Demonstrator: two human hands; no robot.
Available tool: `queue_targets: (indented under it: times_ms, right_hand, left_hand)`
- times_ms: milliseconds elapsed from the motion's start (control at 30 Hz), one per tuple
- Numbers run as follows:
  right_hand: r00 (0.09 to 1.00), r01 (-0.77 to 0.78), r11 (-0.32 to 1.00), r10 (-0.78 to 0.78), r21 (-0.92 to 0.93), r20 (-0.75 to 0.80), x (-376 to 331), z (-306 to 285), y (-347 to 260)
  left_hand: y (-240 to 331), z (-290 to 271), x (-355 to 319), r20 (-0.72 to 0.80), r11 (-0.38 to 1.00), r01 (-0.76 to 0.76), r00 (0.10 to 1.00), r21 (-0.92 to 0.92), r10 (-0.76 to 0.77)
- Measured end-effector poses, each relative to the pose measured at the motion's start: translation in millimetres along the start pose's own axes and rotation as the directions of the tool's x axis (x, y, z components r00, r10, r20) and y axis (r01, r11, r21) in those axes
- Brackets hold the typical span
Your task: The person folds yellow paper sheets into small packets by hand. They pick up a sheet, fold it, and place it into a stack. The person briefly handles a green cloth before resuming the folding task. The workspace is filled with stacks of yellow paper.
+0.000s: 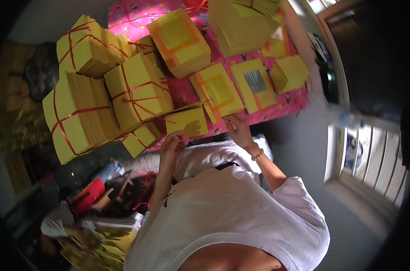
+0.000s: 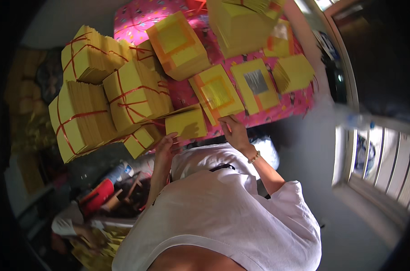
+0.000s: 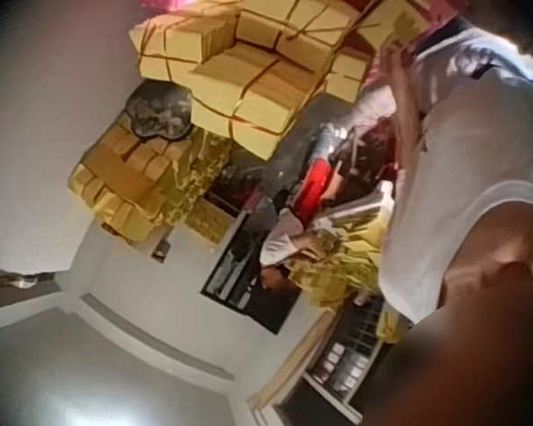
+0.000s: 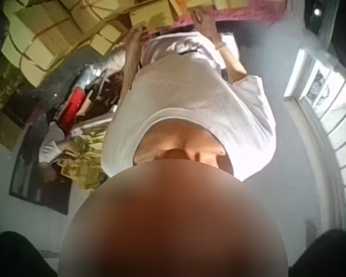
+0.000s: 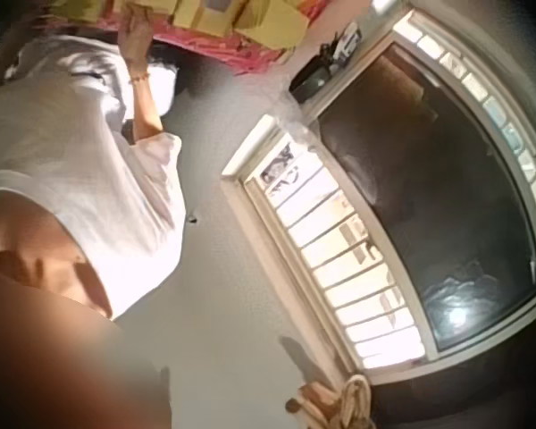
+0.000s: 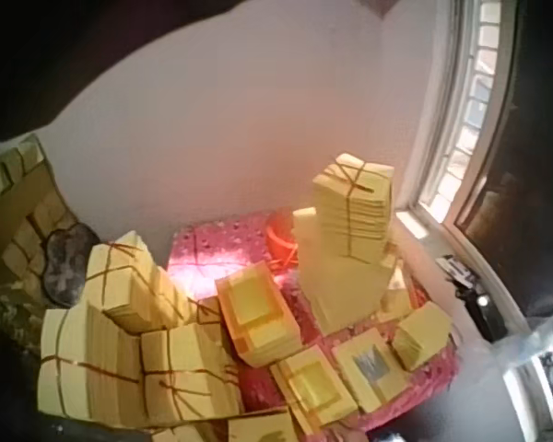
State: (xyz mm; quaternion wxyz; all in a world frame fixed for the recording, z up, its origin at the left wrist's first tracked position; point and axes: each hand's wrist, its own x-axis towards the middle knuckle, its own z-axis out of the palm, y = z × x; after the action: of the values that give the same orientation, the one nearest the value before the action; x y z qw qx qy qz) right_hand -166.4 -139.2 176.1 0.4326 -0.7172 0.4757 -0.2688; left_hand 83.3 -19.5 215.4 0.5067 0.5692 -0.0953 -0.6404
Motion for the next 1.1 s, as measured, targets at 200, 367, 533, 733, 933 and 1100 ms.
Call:
queue_targets:
  times_ms: [200,367,533,733,933,1100]
  right_hand:
    - [0.972,0.063,0.995,-0.043,-0.077,0.231,68,-46,22]
    - [0.872,0.282,0.956,-0.219,-0.083,0.438,98,-38,10]
    - [0.796,0.389,0.920,-0.317,-0.036,0.516,116,-6,-7]
    - [0.673,0.471,0.881,-0.392,0.045,0.627,127,25,11]
    - [0.547,0.671,0.740,-0.534,0.043,0.645,115,32,5]
    - [0.385,0.753,0.648,-0.580,0.120,0.718,104,50,13]
  left_hand:
    - [-24,68,11,-0.185,0.986,-0.058,0.982,-0.157,0.028]
    - [-34,98,-3,-0.232,0.985,-0.076,0.972,-0.156,0.038]
    - [-63,78,-13,-0.361,0.979,-0.170,0.925,-0.109,0.120]
    - [-114,34,4,-0.540,0.970,-0.225,0.830,-0.092,0.142]
    - [-109,35,30,-0.745,0.877,-0.363,0.667,-0.316,0.008]
    - [-123,42,63,-0.912,0.899,-0.426,0.401,-0.103,0.086]
